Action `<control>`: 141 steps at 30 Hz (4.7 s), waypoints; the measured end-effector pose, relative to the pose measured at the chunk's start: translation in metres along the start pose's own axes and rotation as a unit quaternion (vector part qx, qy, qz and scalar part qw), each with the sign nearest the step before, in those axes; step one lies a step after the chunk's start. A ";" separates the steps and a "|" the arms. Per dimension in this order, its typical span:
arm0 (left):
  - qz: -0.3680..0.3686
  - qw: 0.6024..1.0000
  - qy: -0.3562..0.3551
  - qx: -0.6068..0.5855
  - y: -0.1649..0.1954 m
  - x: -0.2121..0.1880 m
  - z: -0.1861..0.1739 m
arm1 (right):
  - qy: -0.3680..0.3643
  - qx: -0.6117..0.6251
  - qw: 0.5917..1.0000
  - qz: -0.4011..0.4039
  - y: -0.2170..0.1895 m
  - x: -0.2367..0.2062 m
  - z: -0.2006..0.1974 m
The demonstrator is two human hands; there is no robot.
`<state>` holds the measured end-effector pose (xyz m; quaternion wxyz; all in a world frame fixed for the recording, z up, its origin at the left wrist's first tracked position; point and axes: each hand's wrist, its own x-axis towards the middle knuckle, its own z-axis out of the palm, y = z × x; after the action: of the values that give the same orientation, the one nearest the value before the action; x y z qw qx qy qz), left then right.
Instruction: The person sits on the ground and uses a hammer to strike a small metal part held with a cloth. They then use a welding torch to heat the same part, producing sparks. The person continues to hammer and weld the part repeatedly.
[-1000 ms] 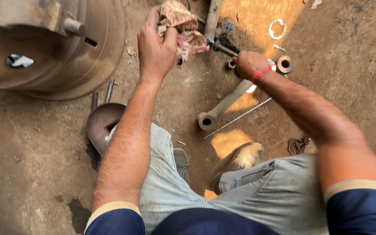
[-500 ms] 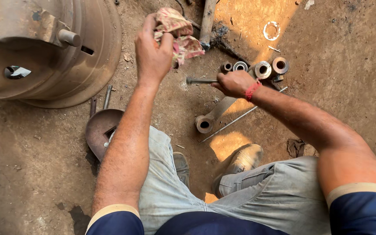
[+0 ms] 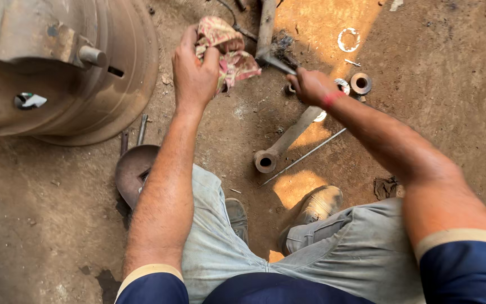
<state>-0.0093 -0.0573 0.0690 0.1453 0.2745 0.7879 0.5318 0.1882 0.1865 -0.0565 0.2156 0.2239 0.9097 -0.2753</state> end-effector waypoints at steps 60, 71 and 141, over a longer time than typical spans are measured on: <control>0.059 0.996 0.018 0.058 0.002 -0.009 -0.014 | -0.087 0.232 0.960 0.130 -0.001 0.004 0.016; 0.120 0.989 0.030 0.084 0.003 -0.010 -0.013 | -0.069 0.324 0.932 0.145 -0.006 0.002 0.015; -0.114 0.963 0.068 -0.234 -0.015 0.009 0.004 | -0.091 0.566 0.801 0.173 -0.011 -0.007 0.057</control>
<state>-0.0188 -0.0529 0.0546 0.2112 0.1041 0.6755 0.6988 0.2036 0.1425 -0.0911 0.1763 0.4341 0.5142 -0.7184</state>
